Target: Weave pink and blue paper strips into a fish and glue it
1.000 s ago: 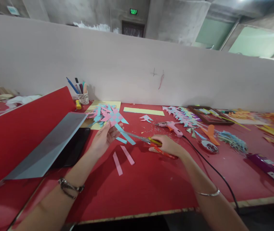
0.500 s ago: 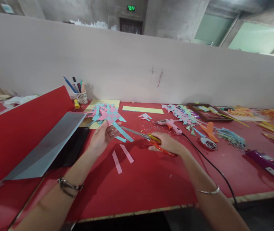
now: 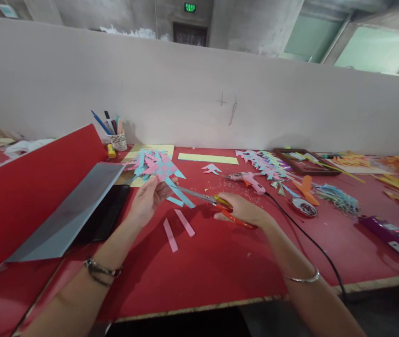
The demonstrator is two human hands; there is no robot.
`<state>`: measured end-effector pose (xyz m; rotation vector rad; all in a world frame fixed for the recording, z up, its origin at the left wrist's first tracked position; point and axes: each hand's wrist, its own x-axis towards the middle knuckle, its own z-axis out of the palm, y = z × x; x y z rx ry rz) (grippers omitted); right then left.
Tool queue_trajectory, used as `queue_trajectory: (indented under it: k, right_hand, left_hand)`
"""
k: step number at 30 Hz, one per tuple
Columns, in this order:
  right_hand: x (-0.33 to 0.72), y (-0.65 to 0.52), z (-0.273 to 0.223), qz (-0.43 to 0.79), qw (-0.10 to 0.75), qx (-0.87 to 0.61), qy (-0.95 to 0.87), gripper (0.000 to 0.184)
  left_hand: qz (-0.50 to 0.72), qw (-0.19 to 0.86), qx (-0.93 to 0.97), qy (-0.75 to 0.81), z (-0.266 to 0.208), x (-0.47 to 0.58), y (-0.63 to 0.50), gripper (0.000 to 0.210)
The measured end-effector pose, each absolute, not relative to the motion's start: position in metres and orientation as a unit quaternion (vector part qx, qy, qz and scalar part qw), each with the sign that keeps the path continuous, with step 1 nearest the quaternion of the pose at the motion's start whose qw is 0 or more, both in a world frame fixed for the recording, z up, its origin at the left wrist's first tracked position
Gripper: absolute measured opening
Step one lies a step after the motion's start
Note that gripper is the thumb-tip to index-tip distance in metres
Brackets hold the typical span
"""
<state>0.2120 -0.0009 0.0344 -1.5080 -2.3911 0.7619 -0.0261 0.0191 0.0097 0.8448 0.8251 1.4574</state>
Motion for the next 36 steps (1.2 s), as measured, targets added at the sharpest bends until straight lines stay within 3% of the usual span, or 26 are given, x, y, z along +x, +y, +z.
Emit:
queue_trajectory:
  k: [36]
  right_hand:
    - [0.2125, -0.0003, 0.0357, 0.269, 0.112, -0.504, -0.813, 0.033]
  left_hand:
    - [0.636, 0.599, 0.328, 0.359, 0.0074, -0.0228, 0.0192, 0.019]
